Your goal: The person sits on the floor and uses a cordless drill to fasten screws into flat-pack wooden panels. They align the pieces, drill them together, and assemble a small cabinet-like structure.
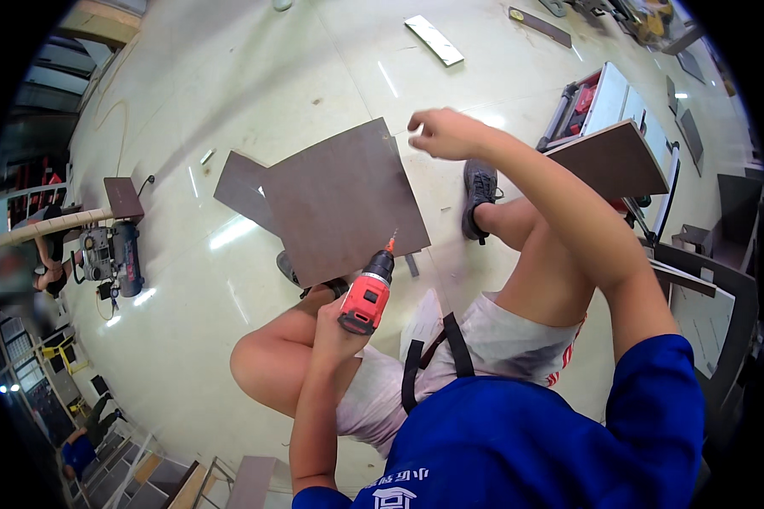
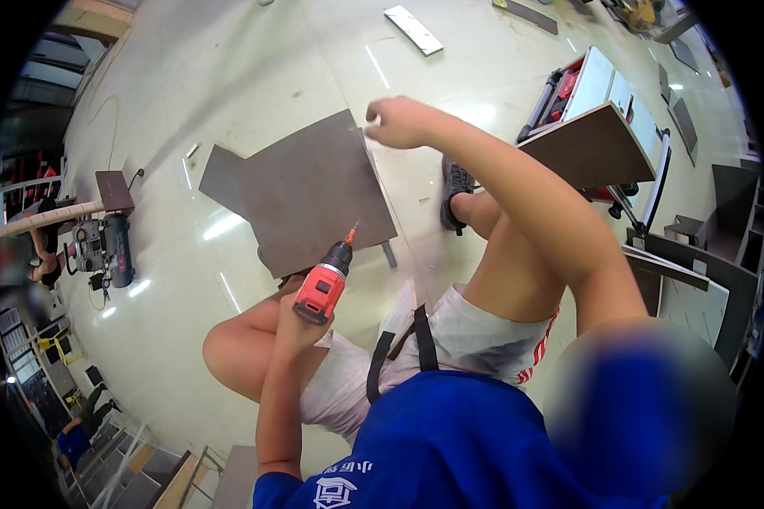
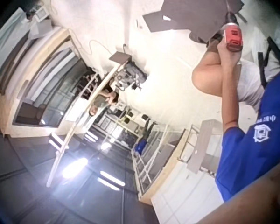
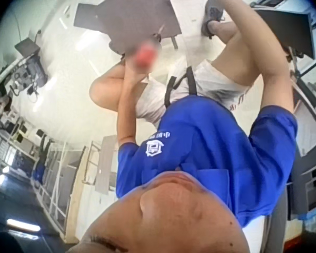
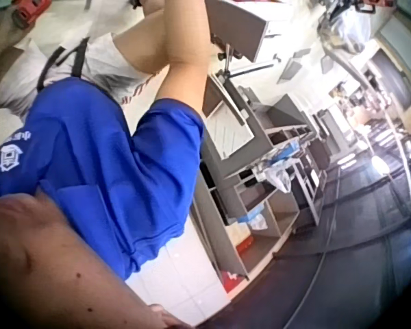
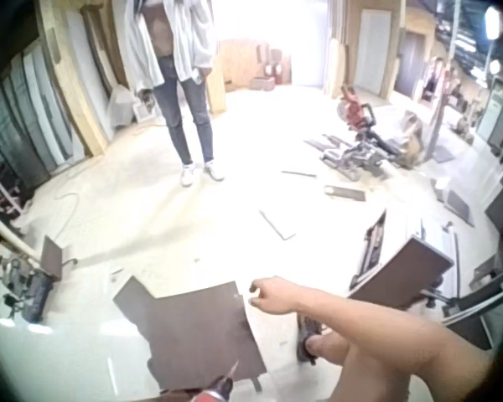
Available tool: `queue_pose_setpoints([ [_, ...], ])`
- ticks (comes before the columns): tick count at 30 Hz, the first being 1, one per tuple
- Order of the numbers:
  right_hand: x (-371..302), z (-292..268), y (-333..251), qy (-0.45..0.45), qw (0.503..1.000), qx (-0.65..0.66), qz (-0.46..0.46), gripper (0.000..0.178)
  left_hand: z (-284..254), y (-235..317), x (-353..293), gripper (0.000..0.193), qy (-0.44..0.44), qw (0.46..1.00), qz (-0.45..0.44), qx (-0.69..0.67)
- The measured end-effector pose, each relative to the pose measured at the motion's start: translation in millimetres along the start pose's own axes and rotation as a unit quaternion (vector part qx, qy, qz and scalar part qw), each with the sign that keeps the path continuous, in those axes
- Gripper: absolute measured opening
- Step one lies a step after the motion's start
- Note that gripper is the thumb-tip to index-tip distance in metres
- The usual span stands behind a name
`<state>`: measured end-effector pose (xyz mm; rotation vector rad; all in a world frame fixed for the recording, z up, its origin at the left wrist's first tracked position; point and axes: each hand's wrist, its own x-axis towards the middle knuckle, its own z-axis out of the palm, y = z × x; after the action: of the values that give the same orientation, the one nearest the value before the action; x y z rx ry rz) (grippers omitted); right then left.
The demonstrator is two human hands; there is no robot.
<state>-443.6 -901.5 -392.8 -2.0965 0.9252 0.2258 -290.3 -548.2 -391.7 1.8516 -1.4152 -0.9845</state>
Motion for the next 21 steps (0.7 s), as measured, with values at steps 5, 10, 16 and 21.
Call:
queue_pose_setpoints([
  [5,-85,21,1,0.176,0.869,0.459,0.055,0.026,1,6,11,0.019,-0.013,1.000,0.016,0.024],
  [10,-134,176,3,0.259,0.656,0.680,0.200,0.030,5,-10,21,0.023,-0.059,0.997,-0.047,0.001],
  [16,-97,282,6,0.324,0.702,0.555,0.305,0.058,10,12,52,0.037,-0.081,0.973,-0.167,-0.135],
  [21,-94,287,6,0.247,0.725,0.577,0.283,0.044,10,26,63,0.043,-0.106,0.967,-0.206,-0.111],
])
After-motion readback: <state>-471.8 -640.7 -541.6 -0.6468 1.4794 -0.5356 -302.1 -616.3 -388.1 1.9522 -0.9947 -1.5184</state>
